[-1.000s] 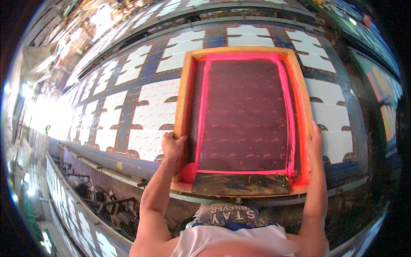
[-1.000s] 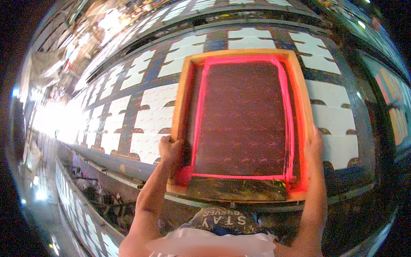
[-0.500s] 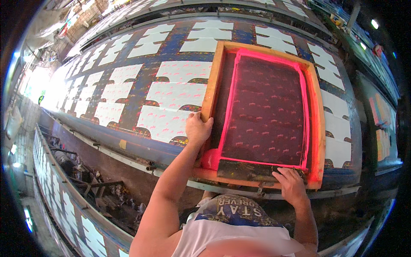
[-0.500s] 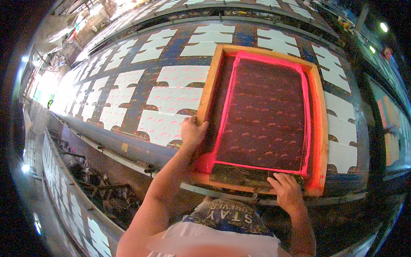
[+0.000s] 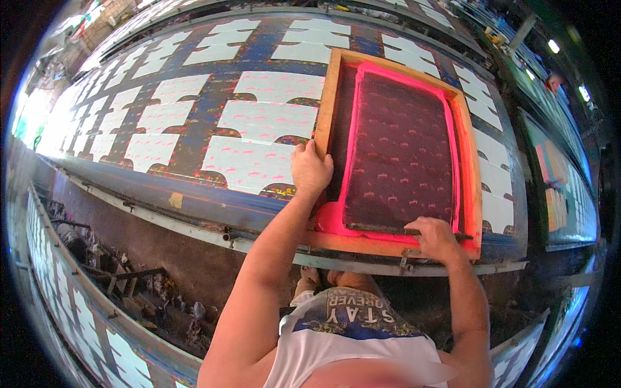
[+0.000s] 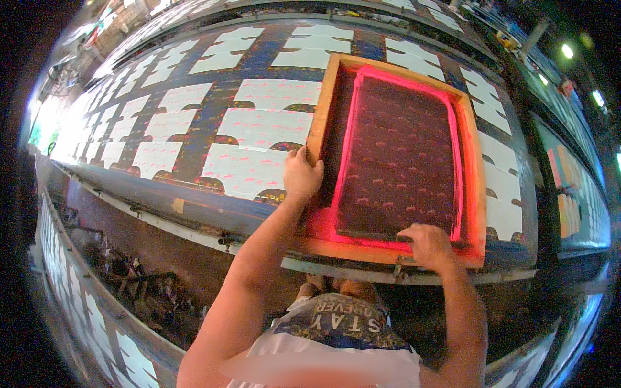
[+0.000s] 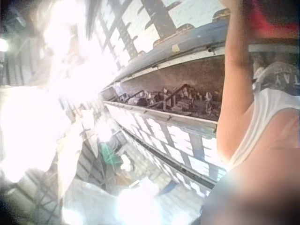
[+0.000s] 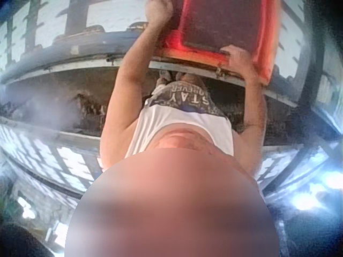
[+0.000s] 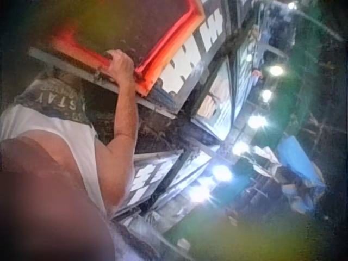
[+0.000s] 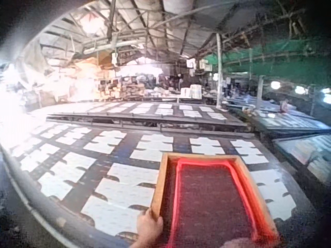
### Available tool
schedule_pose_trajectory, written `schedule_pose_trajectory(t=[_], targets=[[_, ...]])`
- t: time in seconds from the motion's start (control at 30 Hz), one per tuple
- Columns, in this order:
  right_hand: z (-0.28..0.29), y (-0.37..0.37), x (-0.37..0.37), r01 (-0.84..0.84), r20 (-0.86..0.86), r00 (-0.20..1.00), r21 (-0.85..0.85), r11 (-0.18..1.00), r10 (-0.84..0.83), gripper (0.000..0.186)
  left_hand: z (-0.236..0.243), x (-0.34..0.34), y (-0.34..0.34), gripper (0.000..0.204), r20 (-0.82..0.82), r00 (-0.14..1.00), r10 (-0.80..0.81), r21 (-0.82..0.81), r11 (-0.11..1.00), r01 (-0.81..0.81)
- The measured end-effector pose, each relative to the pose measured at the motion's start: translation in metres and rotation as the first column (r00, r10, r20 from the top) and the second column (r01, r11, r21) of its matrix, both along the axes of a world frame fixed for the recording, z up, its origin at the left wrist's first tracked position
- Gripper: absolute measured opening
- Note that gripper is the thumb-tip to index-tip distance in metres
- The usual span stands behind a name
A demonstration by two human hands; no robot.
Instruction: The person uses a squeegee to pull pink ink across a screen-printing frame placed over a flat surface. The person repeatedly wipes the squeegee and repositions the frame while continuing to spread ink evenly across the screen.
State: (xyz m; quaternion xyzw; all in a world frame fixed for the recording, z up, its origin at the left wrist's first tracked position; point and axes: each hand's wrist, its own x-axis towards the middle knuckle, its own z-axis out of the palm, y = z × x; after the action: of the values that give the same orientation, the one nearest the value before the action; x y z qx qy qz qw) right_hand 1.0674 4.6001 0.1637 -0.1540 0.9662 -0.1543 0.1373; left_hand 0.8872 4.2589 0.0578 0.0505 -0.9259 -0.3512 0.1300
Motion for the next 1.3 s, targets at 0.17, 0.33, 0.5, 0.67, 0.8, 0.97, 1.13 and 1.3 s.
schedule_pose_trajectory(t=[0.17, 0.33, 0.5, 0.67, 0.8, 0.97, 1.13, 1.3], targets=[[0.013, 0.030, -0.078, -0.086, 0.365, 0.928, 0.011, 0.996, 0.076, 0.037, -0.001, -0.004, -0.003, 0.064, 0.050, 0.999, -0.014, 0.008, 1.000, 0.013], [0.007, 0.052, -0.181, -0.063, 0.153, 0.987, 0.084, 0.994, 0.049, 0.035, 0.001, -0.001, -0.002, 0.065, 0.067, 0.998, 0.017, -0.027, 1.000, -0.015], [-0.009, 0.073, -0.287, 0.019, -0.154, 0.988, 0.080, 0.997, -0.006, 0.039, 0.007, -0.001, 0.005, 0.059, 0.021, 0.998, 0.061, -0.035, 0.998, -0.060], [-0.031, 0.089, -0.391, 0.047, -0.329, 0.944, 0.062, 0.997, -0.024, 0.043, 0.014, 0.001, 0.009, 0.059, 0.069, 0.992, 0.101, -0.037, 0.994, -0.099], [-0.055, 0.096, -0.454, 0.075, -0.376, 0.924, 0.007, 0.997, -0.067, 0.047, 0.014, 0.002, 0.011, 0.057, 0.066, 0.993, 0.094, 0.050, 0.994, -0.098], [-0.064, 0.101, -0.481, 0.061, -0.351, 0.936, 0.058, 0.996, -0.037, 0.037, 0.014, 0.001, 0.012, 0.054, 0.089, 0.991, 0.103, 0.062, 0.992, -0.109], [-0.059, 0.098, -0.457, 0.031, -0.337, 0.942, 0.085, 0.996, -0.001, 0.038, 0.013, 0.000, 0.012, 0.052, 0.072, 0.992, 0.105, 0.068, 0.992, -0.110], [-0.051, 0.089, -0.389, -0.010, -0.334, 0.942, 0.060, 0.998, 0.030, 0.038, 0.013, -0.002, 0.010, 0.052, 0.026, 0.997, 0.078, 0.037, 0.996, -0.079]])
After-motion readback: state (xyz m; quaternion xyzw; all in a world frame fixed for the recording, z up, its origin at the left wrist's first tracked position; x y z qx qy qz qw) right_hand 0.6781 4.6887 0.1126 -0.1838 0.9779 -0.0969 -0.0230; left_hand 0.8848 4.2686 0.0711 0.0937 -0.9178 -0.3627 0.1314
